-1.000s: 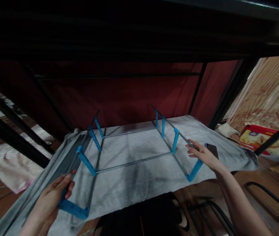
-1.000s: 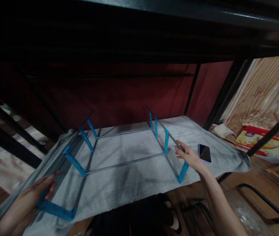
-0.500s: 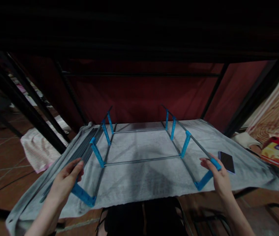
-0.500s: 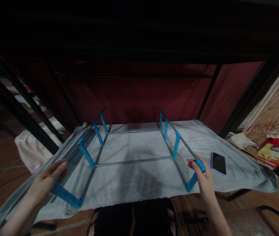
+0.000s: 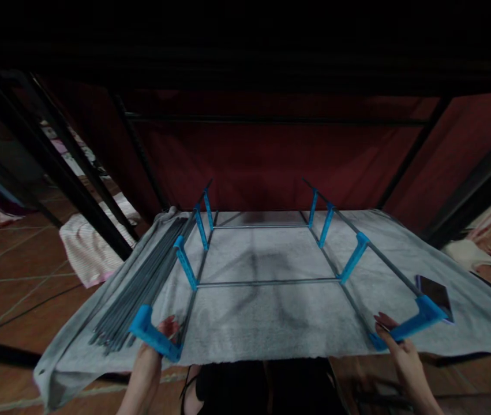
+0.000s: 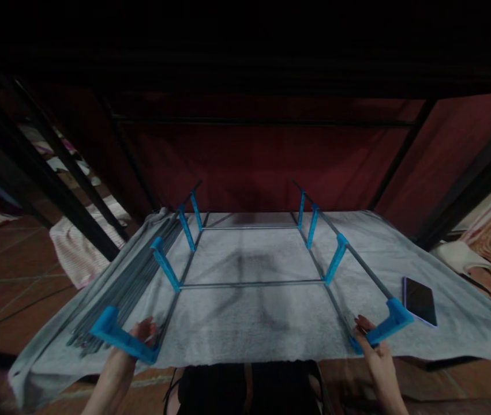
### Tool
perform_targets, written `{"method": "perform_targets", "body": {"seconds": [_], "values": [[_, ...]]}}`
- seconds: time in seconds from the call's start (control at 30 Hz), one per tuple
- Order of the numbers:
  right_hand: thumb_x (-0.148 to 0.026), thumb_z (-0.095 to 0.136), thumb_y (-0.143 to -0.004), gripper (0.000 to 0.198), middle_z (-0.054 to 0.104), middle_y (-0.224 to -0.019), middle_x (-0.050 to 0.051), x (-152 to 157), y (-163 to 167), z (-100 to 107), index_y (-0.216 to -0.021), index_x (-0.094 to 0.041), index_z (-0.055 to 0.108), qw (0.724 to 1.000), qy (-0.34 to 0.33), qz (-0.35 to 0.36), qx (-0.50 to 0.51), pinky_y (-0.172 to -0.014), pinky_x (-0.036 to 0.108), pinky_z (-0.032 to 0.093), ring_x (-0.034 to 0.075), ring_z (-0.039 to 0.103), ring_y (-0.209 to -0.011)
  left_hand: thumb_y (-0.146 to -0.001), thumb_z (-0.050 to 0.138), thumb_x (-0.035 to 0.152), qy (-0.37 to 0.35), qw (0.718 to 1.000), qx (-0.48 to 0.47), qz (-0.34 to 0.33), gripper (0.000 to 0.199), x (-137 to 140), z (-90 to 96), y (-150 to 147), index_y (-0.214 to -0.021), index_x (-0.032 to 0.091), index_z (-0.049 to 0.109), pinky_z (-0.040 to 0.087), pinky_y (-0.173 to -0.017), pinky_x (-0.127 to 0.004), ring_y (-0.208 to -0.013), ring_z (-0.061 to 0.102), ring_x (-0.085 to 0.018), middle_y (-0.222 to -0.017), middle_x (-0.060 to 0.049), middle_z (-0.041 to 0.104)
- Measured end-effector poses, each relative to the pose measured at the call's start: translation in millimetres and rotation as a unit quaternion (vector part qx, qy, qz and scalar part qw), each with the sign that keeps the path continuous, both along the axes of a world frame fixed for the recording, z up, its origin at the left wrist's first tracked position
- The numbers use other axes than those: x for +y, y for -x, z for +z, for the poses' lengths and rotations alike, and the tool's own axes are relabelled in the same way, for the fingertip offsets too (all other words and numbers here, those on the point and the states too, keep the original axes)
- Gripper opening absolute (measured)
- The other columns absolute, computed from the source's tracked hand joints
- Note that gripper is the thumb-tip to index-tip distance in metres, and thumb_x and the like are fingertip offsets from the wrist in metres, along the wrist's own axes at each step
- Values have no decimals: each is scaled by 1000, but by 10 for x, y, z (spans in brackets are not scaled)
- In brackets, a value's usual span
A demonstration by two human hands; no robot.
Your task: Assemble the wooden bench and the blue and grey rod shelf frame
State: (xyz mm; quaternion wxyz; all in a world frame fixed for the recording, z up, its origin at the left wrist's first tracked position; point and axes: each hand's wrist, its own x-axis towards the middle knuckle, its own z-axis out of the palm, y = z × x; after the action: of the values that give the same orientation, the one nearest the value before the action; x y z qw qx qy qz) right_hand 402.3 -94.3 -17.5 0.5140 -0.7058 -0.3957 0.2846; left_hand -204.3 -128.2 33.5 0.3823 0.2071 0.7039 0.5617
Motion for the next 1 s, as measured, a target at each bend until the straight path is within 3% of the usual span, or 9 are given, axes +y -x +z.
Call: {"method": "perform_targets", "body": {"seconds": [0.07, 0.17, 0.27, 0.43, 0.6, 0.83, 1.0], "values": [[-58, 69, -66, 66, 71, -122, 12, -1, -33, -130, -118, -17, 69, 1000, 17, -2, -8, -110, 52, 46, 41, 61, -121, -72, 75, 42, -2, 998, -54, 10, 35, -8, -248, 63, -96, 19, 71, 58, -79, -33, -92, 71, -23, -94, -10, 75], [-57, 70, -63, 65, 73, -120, 12, 26, -112, -245, -115, -18, 70, 998, 53, 0, -17, -113, 52, 42, 42, 60, -124, -63, 84, 35, -5, 996, -84, -44, 45, 28, -385, 178, -103, 19, 71, 56, -81, -30, -93, 71, -21, -100, -9, 75], [-54, 71, -58, 56, 76, -113, 10, 42, -194, -310, -103, -21, 75, 997, 70, 23, -18, -113, 49, 43, 41, 61, -123, -58, 86, 42, -26, 995, -52, -82, 52, 194, -344, 264, -102, 18, 70, 55, -82, -33, -93, 70, -25, -97, -9, 75], [-50, 71, -55, 43, 79, -104, 6, 23, -245, -363, -89, -24, 79, 994, 88, 43, -38, -114, 47, 42, 39, 63, -121, -54, 81, 54, -52, 981, 117, -143, 61, 646, -232, 205, -99, 16, 69, 52, -87, -38, -93, 67, -27, -89, -9, 72], [-51, 69, -53, 43, 79, -103, 7, 26, -152, -266, -85, -24, 80, 995, 76, 61, -32, -113, 50, 41, 41, 63, -120, -56, 73, 59, -67, 961, 199, -179, 56, 959, -268, 138, -94, 18, 68, 51, -90, -42, -94, 65, -28, -88, -8, 69], [-48, 61, -60, 41, 78, -103, 8, -2, 110, 45, -87, -23, 78, 995, 56, 53, -68, -99, 51, 52, 37, 68, -108, -48, 70, 57, -16, 937, 279, -210, 52, 1178, -563, 491, -84, 20, 64, 53, -85, -45, -83, 65, -30, -86, -9, 66], [-46, 57, -65, 39, 78, -101, 7, 7, 178, 58, -90, -23, 77, 994, 49, 62, -82, -101, 53, 50, 35, 68, -108, -41, 73, 54, 2, 944, 261, -201, 52, 1235, -610, 537, -81, 23, 62, 56, -78, -43, -79, 67, -31, -87, -8, 67]]}}
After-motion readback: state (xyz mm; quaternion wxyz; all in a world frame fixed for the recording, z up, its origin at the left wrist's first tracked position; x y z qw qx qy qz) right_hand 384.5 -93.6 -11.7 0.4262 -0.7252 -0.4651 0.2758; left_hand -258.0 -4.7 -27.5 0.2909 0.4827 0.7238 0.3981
